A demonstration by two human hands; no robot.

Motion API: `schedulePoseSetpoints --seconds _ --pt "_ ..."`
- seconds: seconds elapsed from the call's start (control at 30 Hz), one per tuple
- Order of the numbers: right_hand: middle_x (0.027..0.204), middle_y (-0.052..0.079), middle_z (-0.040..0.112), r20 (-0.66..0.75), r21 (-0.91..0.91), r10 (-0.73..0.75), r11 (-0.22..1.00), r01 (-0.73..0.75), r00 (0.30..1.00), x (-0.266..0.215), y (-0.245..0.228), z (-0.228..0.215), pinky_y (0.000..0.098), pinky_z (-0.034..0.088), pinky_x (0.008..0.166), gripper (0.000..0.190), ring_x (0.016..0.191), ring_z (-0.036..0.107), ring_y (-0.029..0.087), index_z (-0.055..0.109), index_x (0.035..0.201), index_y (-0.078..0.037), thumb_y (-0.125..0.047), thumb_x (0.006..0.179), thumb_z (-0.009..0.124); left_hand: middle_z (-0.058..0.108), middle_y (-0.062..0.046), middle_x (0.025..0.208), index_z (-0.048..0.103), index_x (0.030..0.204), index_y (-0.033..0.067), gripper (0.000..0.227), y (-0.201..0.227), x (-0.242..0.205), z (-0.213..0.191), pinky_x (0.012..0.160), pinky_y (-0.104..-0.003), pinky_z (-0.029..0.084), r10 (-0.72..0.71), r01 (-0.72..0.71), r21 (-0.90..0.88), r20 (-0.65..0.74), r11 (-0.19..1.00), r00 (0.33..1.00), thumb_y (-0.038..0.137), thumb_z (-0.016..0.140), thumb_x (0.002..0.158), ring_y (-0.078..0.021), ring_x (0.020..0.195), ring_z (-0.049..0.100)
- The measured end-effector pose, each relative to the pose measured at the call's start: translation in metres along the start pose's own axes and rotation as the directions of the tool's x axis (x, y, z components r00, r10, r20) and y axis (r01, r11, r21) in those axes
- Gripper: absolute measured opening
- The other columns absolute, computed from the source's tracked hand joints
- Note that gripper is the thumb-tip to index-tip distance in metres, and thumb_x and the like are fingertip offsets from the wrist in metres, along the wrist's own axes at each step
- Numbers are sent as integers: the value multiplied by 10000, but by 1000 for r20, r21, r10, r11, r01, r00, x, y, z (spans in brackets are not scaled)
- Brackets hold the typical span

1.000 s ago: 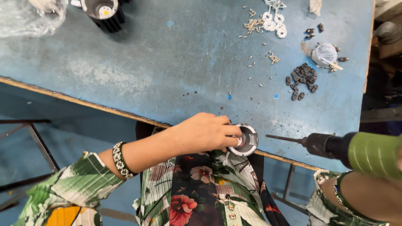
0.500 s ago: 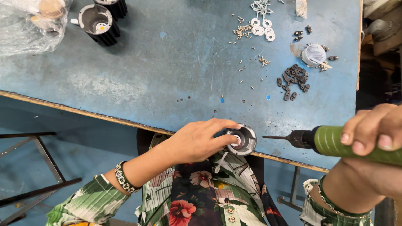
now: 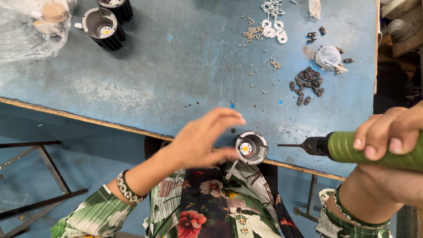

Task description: The person places a small white circular component into a black cylindrical housing, applies a substance with a stick, and secures it with a screw using a green power drill. They then attach a white plastic piece to the side of the housing and secure it with another screw.

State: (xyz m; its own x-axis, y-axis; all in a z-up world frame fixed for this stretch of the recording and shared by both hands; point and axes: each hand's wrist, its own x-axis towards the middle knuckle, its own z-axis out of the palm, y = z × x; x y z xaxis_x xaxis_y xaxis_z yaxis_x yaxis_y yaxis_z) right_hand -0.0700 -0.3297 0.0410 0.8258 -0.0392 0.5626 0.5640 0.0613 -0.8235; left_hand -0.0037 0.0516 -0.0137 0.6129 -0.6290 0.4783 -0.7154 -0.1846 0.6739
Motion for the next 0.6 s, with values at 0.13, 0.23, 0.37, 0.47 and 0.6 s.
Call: schedulePoseSetpoints --seconds 0.13,0.23,0.37,0.47,0.6 --pt "741 16 415 -106 41 49 998 -45 993 0 4 -1 355 447 618 379 610 515 176 426 824 -93 -361 1038 588 691 9 1068 699 1132 177 264 -30 17 4 782 -363 566 -335 364 179 -175 914 926 362 714 944 -195 974 697" --pt "740 21 403 -80 49 31 998 -27 996 -3 5 -1 347 439 625 499 607 492 182 416 841 -76 -518 1020 564 678 17 924 708 956 154 194 -48 31 21 701 -387 536 -322 383 275 -243 882 915 337 748 906 -212 915 671" --pt "749 14 407 -5 40 -14 999 15 1000 -8 7 -4 331 449 643 647 607 475 174 416 889 -65 -699 949 533 634 -15 860 671 857 142 177 -63 43 41 649 -402 521 -288 355 386 -223 852 931 294 761 856 -235 869 652" --pt "753 12 419 -13 57 -19 998 20 1000 -9 8 -9 329 457 640 590 606 485 166 430 888 -66 -640 970 542 619 -24 852 654 844 144 142 -69 50 48 631 -396 518 -208 287 467 -214 837 954 246 752 834 -237 861 647" --pt "752 9 442 -39 106 -42 993 45 998 -7 8 -12 326 471 632 457 609 505 149 456 877 -73 -499 989 576 628 -24 860 631 879 113 139 -63 59 41 650 -386 520 -52 120 399 -176 909 983 192 745 868 -237 854 663"
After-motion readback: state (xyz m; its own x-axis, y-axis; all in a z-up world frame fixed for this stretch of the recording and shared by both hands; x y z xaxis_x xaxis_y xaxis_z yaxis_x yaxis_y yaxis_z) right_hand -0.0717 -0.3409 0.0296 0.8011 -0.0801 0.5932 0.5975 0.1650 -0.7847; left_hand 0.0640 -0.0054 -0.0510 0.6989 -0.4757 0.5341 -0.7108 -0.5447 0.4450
